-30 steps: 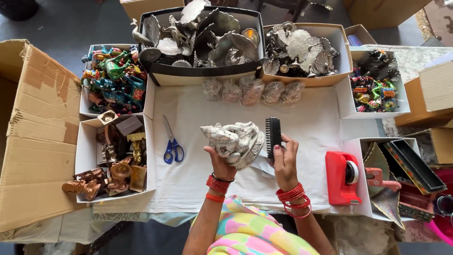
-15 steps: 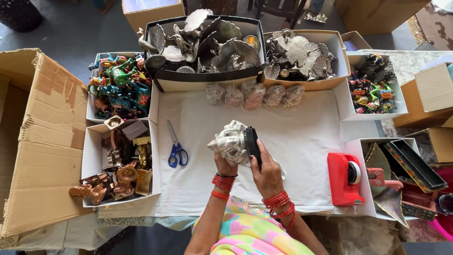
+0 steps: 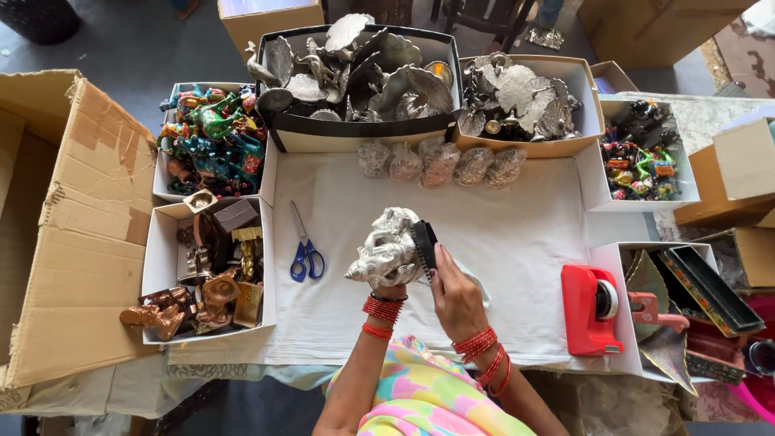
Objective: The person cleans a small silver figurine with a white cloth, then wraps it in bubble wrap and places it in a box. They then pick up a larger silver figurine and brush it with a small black brush.
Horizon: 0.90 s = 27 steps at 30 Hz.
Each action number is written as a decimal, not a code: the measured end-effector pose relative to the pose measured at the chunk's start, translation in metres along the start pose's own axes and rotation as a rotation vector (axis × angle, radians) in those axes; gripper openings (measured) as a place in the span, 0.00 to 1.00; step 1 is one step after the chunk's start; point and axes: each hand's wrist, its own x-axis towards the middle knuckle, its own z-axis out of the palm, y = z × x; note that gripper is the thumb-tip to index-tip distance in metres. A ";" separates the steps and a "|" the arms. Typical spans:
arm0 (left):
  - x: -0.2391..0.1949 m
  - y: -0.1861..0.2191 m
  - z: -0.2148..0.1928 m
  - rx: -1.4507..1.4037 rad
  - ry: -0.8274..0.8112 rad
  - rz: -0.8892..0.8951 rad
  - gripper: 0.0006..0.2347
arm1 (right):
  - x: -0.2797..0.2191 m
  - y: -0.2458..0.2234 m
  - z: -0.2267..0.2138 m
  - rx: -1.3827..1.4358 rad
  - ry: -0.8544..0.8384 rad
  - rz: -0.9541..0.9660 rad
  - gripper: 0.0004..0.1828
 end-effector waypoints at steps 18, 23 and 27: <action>-0.008 0.001 -0.007 0.274 0.126 0.180 0.28 | 0.056 0.014 0.003 0.032 -0.079 -0.004 0.25; -0.009 0.009 -0.009 -0.210 0.076 0.048 0.30 | 0.024 -0.011 -0.013 0.047 -0.117 0.037 0.25; -0.021 -0.006 -0.048 -0.057 0.231 -0.010 0.28 | 0.031 -0.008 -0.005 0.009 -0.053 0.014 0.25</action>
